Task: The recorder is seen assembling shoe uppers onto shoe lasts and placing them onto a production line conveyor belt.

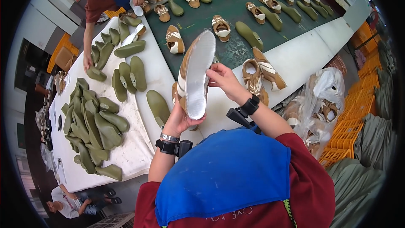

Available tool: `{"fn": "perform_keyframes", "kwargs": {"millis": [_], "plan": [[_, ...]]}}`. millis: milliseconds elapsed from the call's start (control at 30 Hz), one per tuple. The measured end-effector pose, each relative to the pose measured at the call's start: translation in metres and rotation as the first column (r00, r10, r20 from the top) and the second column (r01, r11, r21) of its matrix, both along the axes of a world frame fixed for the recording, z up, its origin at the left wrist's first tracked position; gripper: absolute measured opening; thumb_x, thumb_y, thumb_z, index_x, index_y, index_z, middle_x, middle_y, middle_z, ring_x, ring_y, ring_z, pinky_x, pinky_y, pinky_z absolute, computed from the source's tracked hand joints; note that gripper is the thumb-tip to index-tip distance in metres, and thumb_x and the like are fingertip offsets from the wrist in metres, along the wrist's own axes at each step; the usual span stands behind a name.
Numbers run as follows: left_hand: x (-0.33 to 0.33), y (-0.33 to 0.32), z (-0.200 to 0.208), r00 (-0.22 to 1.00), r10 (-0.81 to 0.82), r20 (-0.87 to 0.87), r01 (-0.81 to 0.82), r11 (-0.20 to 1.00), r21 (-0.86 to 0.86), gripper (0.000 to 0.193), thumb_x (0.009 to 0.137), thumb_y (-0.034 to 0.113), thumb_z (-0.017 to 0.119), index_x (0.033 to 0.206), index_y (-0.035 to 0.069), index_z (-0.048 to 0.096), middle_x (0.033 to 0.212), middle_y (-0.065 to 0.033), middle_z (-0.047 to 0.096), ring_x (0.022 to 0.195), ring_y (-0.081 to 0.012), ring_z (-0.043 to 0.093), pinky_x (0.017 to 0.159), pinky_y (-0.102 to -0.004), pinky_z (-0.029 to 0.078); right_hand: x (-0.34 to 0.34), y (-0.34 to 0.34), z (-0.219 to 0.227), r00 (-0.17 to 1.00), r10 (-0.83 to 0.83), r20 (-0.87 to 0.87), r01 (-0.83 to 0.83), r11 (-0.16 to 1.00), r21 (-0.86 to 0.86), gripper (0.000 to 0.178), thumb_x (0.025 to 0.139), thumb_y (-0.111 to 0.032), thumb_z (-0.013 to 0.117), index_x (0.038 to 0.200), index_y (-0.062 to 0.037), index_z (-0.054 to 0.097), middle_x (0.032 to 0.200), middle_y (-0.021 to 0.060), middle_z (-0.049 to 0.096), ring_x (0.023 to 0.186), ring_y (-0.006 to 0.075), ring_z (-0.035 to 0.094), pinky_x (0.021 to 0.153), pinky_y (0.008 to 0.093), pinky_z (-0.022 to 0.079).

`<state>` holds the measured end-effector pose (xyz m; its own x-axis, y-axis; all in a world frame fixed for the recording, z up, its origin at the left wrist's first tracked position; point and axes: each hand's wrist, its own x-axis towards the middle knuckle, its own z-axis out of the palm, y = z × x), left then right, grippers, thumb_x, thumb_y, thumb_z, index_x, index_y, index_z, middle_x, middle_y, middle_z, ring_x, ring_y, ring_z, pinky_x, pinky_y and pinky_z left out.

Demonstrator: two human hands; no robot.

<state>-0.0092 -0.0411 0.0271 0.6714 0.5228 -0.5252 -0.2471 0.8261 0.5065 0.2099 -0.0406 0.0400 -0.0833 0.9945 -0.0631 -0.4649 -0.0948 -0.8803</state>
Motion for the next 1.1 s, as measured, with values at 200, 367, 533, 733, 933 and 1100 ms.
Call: {"fn": "perform_keyframes", "kwargs": {"millis": [200,367,533,733,933,1100], "plan": [[0.017,-0.005,0.012,0.974,0.199,-0.113,-0.149,0.927,0.345,0.064,0.091,0.054,0.034,0.131,0.004,0.038,0.118,-0.0162,0.055,0.101,-0.0350,0.058,0.076,-0.0429,0.055,-0.003,0.001,-0.003,0.990,-0.119,0.069,0.120,0.993,0.000,0.018,0.090,-0.021,0.056,0.091,-0.0048,0.048,0.086,0.0044,0.061,0.076,0.0096,0.059,0.069,0.0253,0.051],[0.029,-0.014,0.030,0.942,0.077,0.326,-0.117,0.987,0.106,0.068,0.089,0.058,0.036,0.136,0.009,0.033,0.123,-0.0161,0.051,0.110,-0.0347,0.052,0.088,-0.0432,0.048,-0.008,-0.002,-0.019,0.994,-0.001,0.112,-0.008,0.997,0.081,0.021,0.091,-0.022,0.054,0.102,-0.0039,0.051,0.093,0.0028,0.060,0.085,0.0084,0.056,0.075,0.0252,0.048],[0.026,-0.009,0.026,0.927,0.369,-0.062,-0.292,0.816,0.499,0.048,0.089,0.026,0.059,0.128,0.005,0.040,0.102,-0.0089,0.060,0.088,-0.0113,0.059,0.075,-0.0267,0.050,-0.007,-0.009,-0.010,0.975,-0.090,0.205,0.095,0.995,-0.015,0.032,0.093,-0.019,0.048,0.122,-0.0044,0.048,0.104,0.0010,0.058,0.096,0.0095,0.055,0.081,0.0248,0.047],[0.030,-0.004,0.028,0.785,0.591,-0.187,-0.099,0.417,0.903,0.039,0.088,0.013,0.057,0.123,0.001,0.044,0.077,-0.0024,0.059,0.061,-0.0050,0.048,0.054,-0.0211,0.041,-0.012,-0.019,0.014,0.966,-0.181,0.186,0.189,0.981,-0.030,0.045,0.097,-0.023,0.037,0.139,-0.0103,0.027,0.123,0.0108,0.049,0.101,0.0133,0.054,0.080,0.0300,0.050],[0.037,-0.015,0.054,0.626,0.692,-0.358,0.292,0.217,0.931,0.050,0.079,0.011,0.067,0.121,-0.002,0.044,0.089,-0.0109,0.056,0.078,-0.0174,0.055,0.070,-0.0286,0.046,-0.019,-0.029,0.021,0.742,-0.361,0.565,0.049,0.870,0.491,0.067,0.077,-0.009,0.063,0.136,-0.0088,0.033,0.117,0.0182,0.051,0.103,0.0287,0.056,0.087,0.0348,0.044],[0.030,-0.017,0.051,0.537,0.816,-0.212,0.593,-0.187,0.783,0.039,0.074,0.009,0.068,0.109,-0.002,0.054,0.103,-0.0169,0.054,0.089,-0.0311,0.055,0.076,-0.0377,0.046,-0.023,-0.037,0.012,0.813,-0.283,0.509,0.063,0.912,0.405,0.061,0.076,-0.013,0.064,0.132,-0.0084,0.041,0.112,0.0219,0.054,0.100,0.0342,0.057,0.087,0.0357,0.044]]}}
